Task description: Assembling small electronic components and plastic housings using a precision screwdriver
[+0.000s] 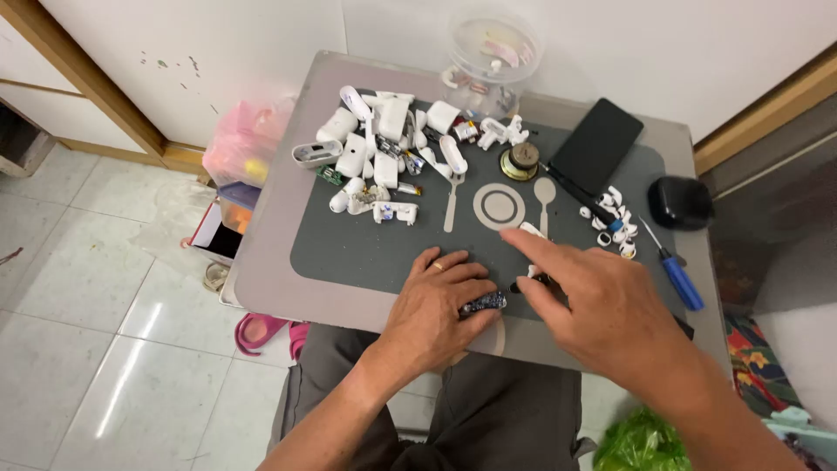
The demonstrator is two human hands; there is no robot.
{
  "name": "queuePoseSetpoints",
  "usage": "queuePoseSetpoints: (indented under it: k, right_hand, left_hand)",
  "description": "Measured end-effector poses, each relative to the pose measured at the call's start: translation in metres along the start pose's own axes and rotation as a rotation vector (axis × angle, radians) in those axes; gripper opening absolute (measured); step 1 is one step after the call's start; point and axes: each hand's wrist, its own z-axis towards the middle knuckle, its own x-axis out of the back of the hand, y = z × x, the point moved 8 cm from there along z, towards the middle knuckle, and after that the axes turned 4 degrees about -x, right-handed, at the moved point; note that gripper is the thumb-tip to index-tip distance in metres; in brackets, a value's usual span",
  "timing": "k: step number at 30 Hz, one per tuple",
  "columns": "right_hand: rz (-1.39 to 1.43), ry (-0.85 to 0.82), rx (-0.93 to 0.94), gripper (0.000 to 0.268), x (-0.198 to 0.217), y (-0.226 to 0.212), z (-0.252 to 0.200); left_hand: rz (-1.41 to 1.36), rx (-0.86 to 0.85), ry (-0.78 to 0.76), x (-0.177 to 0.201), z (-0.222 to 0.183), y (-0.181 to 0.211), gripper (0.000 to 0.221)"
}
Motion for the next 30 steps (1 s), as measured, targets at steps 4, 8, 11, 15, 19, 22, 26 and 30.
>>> queuePoseSetpoints:
  k: [4, 8, 11, 15, 19, 22, 26, 30]
  right_hand:
    - [-0.114, 0.116, -0.023, 0.038, 0.0, 0.008, -0.001]
    - [0.019, -0.014, -0.062, 0.056, 0.0, 0.002, 0.0]
    - [-0.082, 0.025, -0.05, 0.048, -0.002, 0.007, -0.001]
    - [0.018, -0.017, -0.022, 0.06, 0.0, -0.002, 0.001]
    - [-0.121, 0.029, -0.009, 0.059, -0.002, 0.004, -0.001]
    - [-0.126, 0.048, -0.008, 0.043, 0.003, 0.002, 0.0]
    - [-0.067, -0.007, -0.015, 0.057, -0.002, 0.001, -0.001]
    - [-0.061, 0.068, -0.023, 0.042, 0.003, 0.002, -0.002]
  left_hand:
    - [-0.025, 0.008, 0.005, 0.002, 0.001, 0.0, 0.026]
    - [-0.037, 0.02, -0.003, 0.002, 0.0, -0.001, 0.026]
    - [-0.052, 0.021, -0.009, 0.004, 0.0, 0.002, 0.027]
    - [-0.011, -0.034, 0.023, 0.001, 0.0, 0.001, 0.024]
    - [-0.07, 0.045, -0.037, 0.003, 0.0, 0.002, 0.03]
    - [-0.056, 0.035, -0.025, 0.003, 0.001, 0.002, 0.027]
    - [-0.006, -0.003, -0.007, 0.0, -0.001, 0.001, 0.026]
    - [0.001, 0.012, -0.003, -0.002, -0.004, -0.001, 0.026]
